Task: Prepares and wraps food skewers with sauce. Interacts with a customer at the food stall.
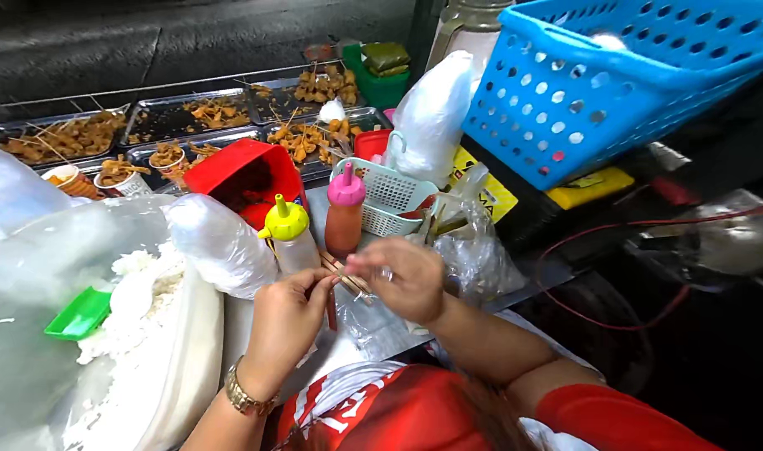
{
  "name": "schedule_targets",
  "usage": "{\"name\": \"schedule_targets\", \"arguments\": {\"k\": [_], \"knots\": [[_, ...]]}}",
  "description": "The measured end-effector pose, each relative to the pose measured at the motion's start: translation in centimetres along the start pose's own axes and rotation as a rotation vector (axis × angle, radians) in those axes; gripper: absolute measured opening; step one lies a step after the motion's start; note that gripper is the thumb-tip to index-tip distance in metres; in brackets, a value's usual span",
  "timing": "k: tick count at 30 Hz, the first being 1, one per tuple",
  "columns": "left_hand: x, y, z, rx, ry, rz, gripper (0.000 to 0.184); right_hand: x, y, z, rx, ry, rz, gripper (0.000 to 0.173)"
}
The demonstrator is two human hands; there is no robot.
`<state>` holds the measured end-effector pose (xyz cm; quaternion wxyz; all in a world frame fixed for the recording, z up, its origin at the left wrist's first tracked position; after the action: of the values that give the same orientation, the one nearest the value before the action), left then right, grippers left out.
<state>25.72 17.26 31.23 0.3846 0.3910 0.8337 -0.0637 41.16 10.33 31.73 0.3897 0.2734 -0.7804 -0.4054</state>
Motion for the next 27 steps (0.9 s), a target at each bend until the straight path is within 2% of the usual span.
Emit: {"name": "schedule_targets", "arguments": {"k": [2,3,4,6,8,9,10,12,14,17,21,23,27], "knots": [[-0.1,0.1,-0.8,-0.035,-0.253,-0.028,0.011,1.6,-0.9,1.0,0.017,0.027,-0.188,0.006],[-0.3,0.1,-1.3,-0.062,-0.416,-0.008,0.009,2.1,-1.2,1.8,0.044,0.116,-0.211,0.007],[-0.5,0.1,-1.7,-0.072,-0.561,0.031,0.011,2.2,-1.5,2.8,0.069,0.238,-0.161,0.007],[-0.5,0.2,-2.4,-0.015,-0.758,0.148,0.012,1.0,-1.9,4.8,0.091,0.647,0.171,0.003],[-0.3,0.3,-2.8,0.078,-0.795,0.253,0.005,-1.1,-1.6,6.3,0.064,1.079,0.655,0.021],[-0.1,0.4,-2.8,0.122,-0.771,0.296,0.003,-2.1,-1.1,6.3,0.056,1.188,0.793,0.026],[0.0,0.4,-2.8,0.164,-0.737,0.317,0.003,-3.1,-0.5,5.9,0.067,1.216,0.815,0.027],[0.1,0.6,-2.5,0.232,-0.705,0.283,0.007,-3.9,1.0,4.1,0.163,1.058,0.646,0.017],[0.2,0.6,-2.2,0.233,-0.732,0.138,0.017,-3.5,2.7,2.6,0.208,0.832,0.452,0.009],[0.6,0.6,-1.6,0.162,-0.775,-0.151,0.026,-1.4,4.0,1.7,0.289,0.416,0.19,0.005],[0.9,-0.1,-0.8,0.003,-0.791,-0.279,0.022,2.1,2.5,2.9,0.297,-0.101,-0.11,0.007],[0.9,-0.7,0.0,-0.054,-0.947,-0.325,0.02,2.6,1.4,3.2,0.249,-0.204,-0.154,0.009],[1.0,-1.2,2.2,-0.099,-1.405,-0.402,0.019,2.2,0.7,2.4,0.195,-0.255,-0.113,0.008]]}}
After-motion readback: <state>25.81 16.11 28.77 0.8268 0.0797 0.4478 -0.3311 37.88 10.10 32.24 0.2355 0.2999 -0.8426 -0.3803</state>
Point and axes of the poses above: each hand's wrist, its own y-axis towards the middle knuckle, its own z-axis out of the palm, x = y × z, the point moved 6 cm from there along y, towards the middle knuckle, and after that the axes turned 14 degrees about x, right-handed, at the moved point
